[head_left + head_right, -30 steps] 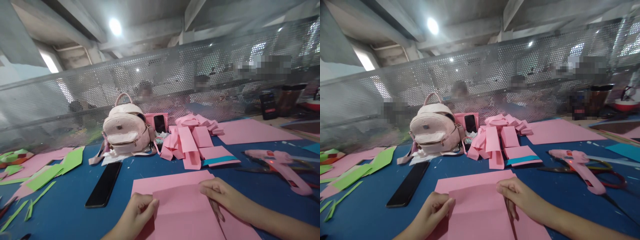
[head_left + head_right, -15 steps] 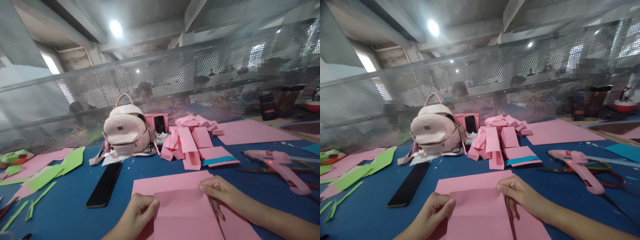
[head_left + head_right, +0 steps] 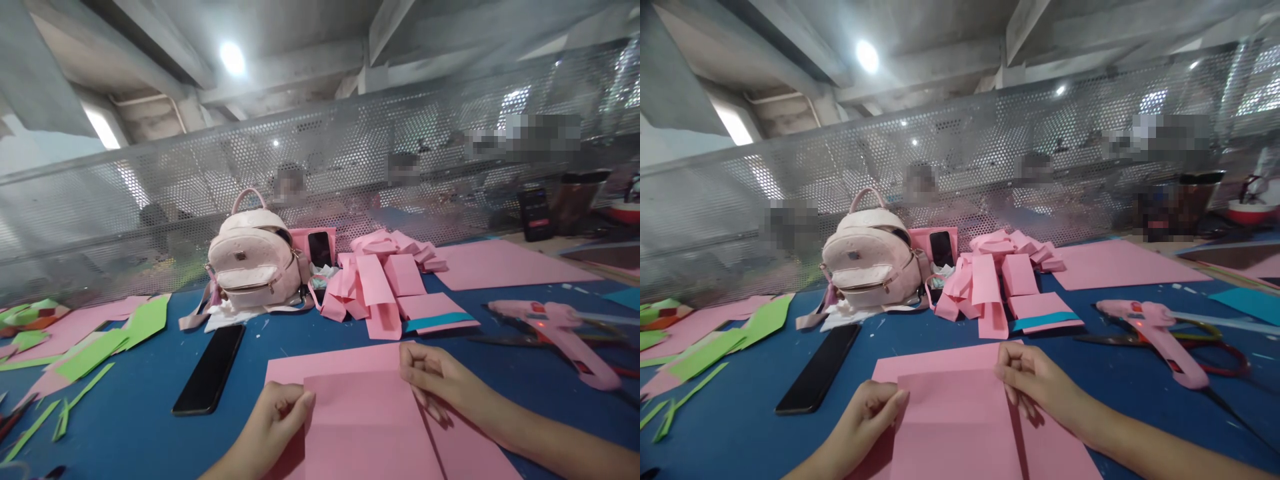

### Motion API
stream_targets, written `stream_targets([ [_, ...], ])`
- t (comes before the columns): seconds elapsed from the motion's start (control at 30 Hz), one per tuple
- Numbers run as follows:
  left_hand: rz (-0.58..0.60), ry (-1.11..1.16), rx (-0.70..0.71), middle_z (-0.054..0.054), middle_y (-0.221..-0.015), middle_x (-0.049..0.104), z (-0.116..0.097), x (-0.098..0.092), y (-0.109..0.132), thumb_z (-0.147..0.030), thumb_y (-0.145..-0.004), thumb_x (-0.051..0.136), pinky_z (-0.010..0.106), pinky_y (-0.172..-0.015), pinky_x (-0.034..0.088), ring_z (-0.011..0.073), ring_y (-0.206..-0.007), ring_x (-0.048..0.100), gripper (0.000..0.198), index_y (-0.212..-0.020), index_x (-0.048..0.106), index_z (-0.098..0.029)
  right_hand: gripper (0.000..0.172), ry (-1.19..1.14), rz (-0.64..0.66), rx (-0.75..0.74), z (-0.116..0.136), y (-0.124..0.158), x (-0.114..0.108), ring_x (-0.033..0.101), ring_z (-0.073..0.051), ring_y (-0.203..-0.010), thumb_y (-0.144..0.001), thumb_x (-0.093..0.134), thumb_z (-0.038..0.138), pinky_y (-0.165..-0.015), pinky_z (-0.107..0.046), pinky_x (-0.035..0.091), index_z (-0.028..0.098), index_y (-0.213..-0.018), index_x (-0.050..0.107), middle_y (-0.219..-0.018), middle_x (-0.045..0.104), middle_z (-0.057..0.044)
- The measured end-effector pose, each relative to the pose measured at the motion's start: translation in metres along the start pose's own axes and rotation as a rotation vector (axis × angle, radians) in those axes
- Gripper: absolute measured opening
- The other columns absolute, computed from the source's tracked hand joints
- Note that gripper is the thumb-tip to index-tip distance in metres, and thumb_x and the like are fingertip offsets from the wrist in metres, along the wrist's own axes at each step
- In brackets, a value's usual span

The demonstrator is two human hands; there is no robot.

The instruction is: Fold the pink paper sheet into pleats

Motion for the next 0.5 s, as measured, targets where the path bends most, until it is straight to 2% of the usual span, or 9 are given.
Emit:
stream_targets([
  [0.17,-0.013,0.022,-0.021,-0.004,-0.054,0.028,0.001,0.001,0.001,-0.064,-0.095,0.042,0.026,-0.052,0.02,0.0099,-0.054,0.026,0.059,-0.056,0.034,-0.02,0.047,0.023,0.014,-0.025,-0.003,0.001,-0.001,0.038,-0.005,-0.031,-0.082,0.071,0.057,-0.033,-0.015,0.029,0.021,-0.07,0.043,-0.046,0.054,0.007],
  [0.4,-0.103,0.11,-0.038,-0.005,-0.057,0.021,0.001,-0.005,-0.006,-0.073,-0.088,0.046,0.027,-0.052,0.016,0.0102,-0.056,0.018,0.063,-0.056,0.029,-0.021,0.048,0.157,0.174,0.027,-0.016,0.005,0.006,0.049,-0.008,-0.039,-0.086,0.066,0.059,-0.041,-0.017,0.032,0.02,-0.067,0.045,-0.047,0.058,0.002],
  [0.5,-0.107,0.175,-0.043,-0.006,-0.057,0.02,0.0,-0.007,-0.008,-0.073,-0.086,0.052,0.026,-0.052,0.017,0.0099,-0.056,0.018,0.064,-0.055,0.029,-0.021,0.052,0.187,0.163,0.031,-0.015,0.007,0.008,0.045,-0.008,-0.038,-0.086,0.062,0.063,-0.042,-0.019,0.031,0.02,-0.063,0.044,-0.043,0.054,0.003],
])
Point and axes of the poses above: each hand's wrist, its own y-axis away from the middle knuckle, its own x-axis out of the palm, z = x × y, the point moved 2 cm from there along -y, towards the middle knuckle
